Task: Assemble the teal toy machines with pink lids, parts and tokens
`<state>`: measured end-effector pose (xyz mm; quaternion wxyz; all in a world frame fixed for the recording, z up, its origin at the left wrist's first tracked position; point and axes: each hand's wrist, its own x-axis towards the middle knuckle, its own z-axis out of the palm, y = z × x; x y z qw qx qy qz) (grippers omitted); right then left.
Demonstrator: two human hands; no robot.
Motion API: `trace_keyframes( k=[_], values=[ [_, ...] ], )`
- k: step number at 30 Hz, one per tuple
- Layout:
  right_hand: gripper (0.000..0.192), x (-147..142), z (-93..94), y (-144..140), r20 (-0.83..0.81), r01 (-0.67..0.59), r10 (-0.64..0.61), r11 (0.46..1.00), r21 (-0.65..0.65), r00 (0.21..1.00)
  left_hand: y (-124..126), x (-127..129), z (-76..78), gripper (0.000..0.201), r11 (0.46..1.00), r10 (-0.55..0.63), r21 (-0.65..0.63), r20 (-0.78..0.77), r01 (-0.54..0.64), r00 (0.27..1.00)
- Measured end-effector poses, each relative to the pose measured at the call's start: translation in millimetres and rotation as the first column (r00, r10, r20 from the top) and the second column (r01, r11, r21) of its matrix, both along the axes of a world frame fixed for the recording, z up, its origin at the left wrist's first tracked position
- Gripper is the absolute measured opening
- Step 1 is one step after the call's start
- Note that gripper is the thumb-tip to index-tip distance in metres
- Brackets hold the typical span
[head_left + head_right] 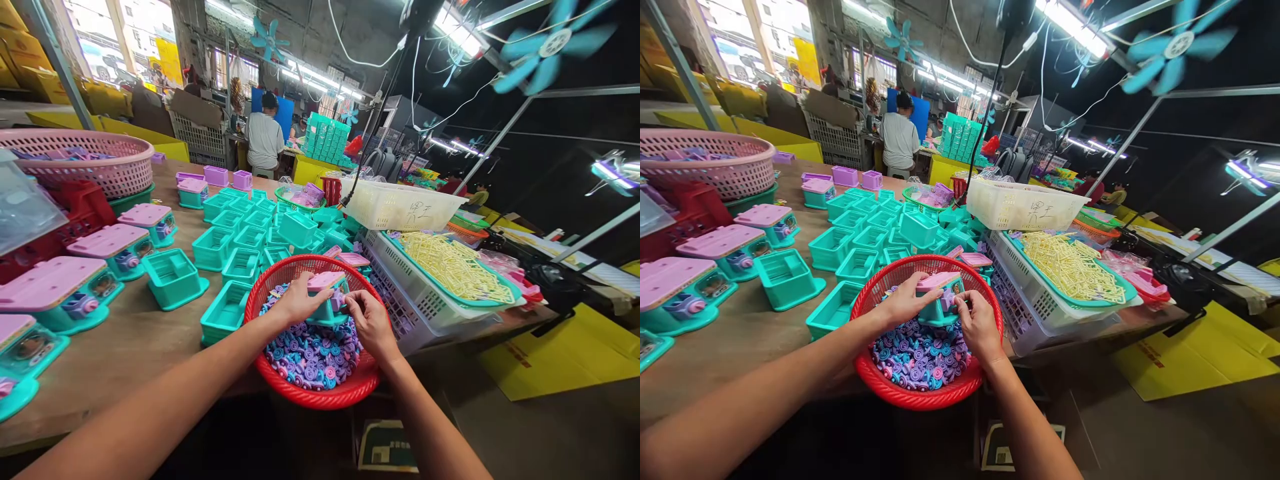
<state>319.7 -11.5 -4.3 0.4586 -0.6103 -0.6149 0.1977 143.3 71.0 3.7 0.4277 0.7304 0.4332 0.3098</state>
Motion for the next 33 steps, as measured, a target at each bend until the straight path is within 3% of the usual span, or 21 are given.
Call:
trace_keyframes(
  k=[6, 21, 29, 33],
  values=[
    [0.033, 1, -1.5, 1, -0.148, -0.033, 0.028, 0.999, -0.032, 0.989, 0, 1, -0.6, 0.062, 1.000, 0.009, 0.000, -0.002, -0.009, 1.000],
    [0.019, -10, 4.5, 1, 0.194, 0.000, -0.007, 0.999, 0.037, 0.981, 5, -2, -12.2, 0.060, 1.000, 0.003, -0.024, -0.009, -0.003, 1.000],
    [0.018, -7, -1.7, 5, 0.171, 0.029, -0.027, 0.999, -0.014, 0.985, 10, 1, -21.0, 0.063, 0.999, -0.001, -0.048, 0.017, 0.001, 1.000],
    [0.022, -9, -1.3, 0, 0.155, 0.018, -0.018, 1.000, -0.003, 0.988, 7, 1, -19.3, 0.082, 0.998, -0.028, -0.053, 0.008, 0.029, 1.000]
  ],
)
